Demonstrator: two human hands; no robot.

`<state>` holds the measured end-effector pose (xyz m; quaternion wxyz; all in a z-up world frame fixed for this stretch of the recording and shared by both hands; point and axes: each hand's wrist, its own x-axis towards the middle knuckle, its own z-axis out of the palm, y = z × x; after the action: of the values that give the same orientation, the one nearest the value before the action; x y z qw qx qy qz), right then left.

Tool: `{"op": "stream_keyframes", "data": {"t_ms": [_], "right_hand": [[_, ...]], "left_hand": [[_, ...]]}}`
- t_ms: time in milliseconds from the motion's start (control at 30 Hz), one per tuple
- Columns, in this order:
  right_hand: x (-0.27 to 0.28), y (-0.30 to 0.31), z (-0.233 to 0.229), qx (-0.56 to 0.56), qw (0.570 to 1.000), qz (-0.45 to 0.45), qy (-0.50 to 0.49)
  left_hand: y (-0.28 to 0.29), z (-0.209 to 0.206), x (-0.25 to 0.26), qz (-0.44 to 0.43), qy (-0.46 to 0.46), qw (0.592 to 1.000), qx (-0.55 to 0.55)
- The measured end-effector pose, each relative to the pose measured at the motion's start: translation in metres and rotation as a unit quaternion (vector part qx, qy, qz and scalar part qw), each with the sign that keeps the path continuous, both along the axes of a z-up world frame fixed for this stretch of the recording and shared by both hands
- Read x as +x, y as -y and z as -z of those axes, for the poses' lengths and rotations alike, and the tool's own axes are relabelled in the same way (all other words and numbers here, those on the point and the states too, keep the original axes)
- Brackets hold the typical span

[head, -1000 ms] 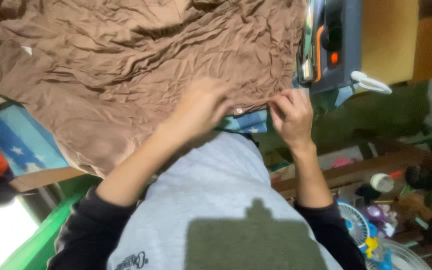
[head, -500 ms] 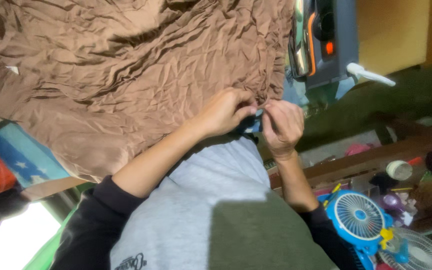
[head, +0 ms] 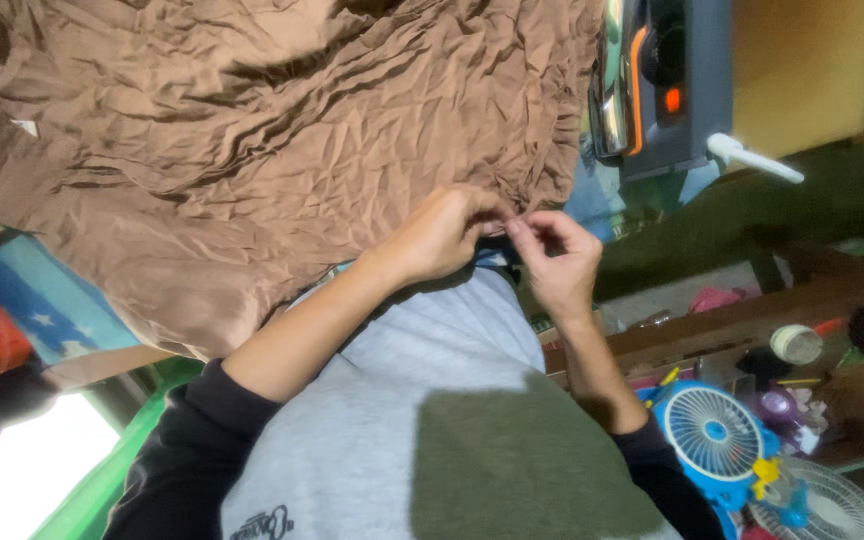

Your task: The person irons a brown long-sleeved shirt on a table. They repeatedly smooth the fabric with their hands and use an electric iron to press the sleeves and body of the shirt, adjusting the garment's position multiple times.

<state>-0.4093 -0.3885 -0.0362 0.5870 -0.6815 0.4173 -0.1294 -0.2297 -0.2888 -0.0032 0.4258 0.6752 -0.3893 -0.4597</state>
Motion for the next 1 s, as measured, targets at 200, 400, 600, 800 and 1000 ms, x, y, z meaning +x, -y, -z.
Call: {"op": "stream_keyframes", "data": {"t_ms": [200, 400, 600, 800, 1000], "right_hand": [[0.001, -0.002, 0.001, 0.038, 0.998, 0.007, 0.039], [0.003, -0.006, 0.005, 0.026, 0.999, 0.02, 0.026], [0.007, -0.005, -0.006, 0.024, 0.999, 0.013, 0.043], [0.013, -0.008, -0.02, -0.084, 0.994, -0.063, 0.014], [0.017, -0.013, -0.02, -0.039, 0.999, -0.02, -0.027]], "left_hand": [[-0.001, -0.002, 0.0, -0.06, -0.038, 0.997, 0.007], [0.0, -0.006, 0.0, -0.028, -0.031, 0.999, 0.024], [0.001, -0.009, -0.001, -0.044, 0.102, 0.991, -0.078], [0.0, 0.008, -0.003, -0.046, 0.011, 0.998, -0.041], [-0.003, 0.016, -0.012, -0.082, -0.118, 0.986, -0.085]]}}
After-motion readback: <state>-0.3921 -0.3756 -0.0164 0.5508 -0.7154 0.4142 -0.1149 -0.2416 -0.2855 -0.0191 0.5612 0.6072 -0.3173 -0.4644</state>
